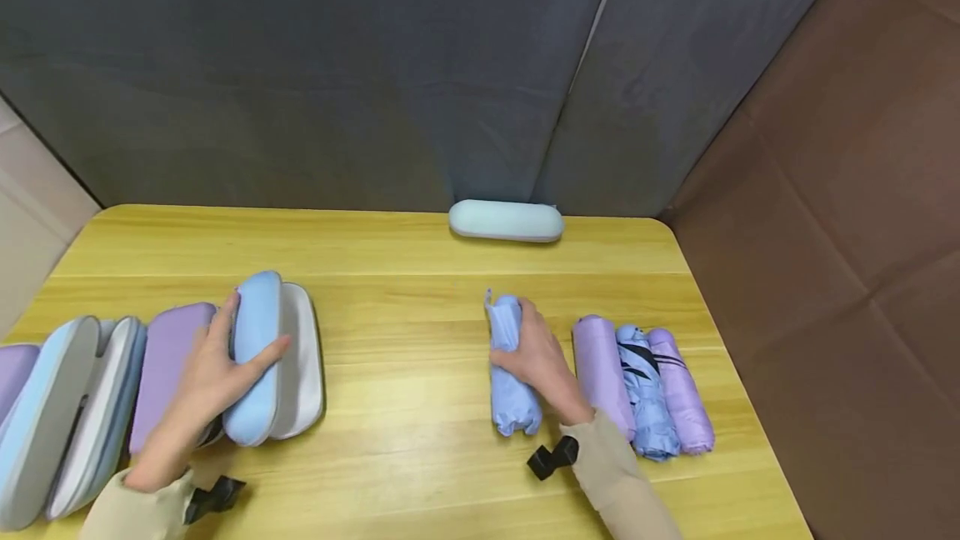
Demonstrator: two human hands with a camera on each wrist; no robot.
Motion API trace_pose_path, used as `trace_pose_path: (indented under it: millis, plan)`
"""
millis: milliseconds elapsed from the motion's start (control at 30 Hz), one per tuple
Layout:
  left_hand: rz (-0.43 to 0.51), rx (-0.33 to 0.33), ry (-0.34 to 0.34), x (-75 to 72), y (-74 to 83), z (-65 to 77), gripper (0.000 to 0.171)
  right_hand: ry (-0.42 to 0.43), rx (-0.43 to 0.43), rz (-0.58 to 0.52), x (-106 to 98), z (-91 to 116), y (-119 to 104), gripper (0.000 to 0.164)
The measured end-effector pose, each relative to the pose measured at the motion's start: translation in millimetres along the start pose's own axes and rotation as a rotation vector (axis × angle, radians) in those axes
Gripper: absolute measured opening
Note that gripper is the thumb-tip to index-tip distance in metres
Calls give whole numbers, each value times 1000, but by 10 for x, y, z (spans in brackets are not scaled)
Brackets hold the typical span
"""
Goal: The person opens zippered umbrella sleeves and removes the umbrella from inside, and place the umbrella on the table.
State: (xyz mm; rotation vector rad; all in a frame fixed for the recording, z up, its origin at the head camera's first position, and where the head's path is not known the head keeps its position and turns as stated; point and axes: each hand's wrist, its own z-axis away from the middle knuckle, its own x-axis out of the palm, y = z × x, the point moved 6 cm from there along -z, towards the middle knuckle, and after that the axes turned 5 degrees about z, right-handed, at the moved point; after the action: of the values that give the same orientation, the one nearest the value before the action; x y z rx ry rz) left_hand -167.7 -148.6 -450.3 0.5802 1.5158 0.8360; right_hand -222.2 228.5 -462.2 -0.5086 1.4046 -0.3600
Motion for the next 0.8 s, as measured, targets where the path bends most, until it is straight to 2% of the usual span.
trace_pose_path:
  millis: [167,333,533,800]
  plan:
    - [-158,-2,1,-37,-56,56,95,26,62,89,-120,123,302,88]
    - [-263,-22,-19,-40,-111,90,98,42,96,160,-217,229,447,88]
    - [-318,-54,0,-41,-159,106,103,35,98,187,-276,259,489,90]
    - [-331,-69,0,-33,-175,97,105,29,80,203,-356,301,610,89]
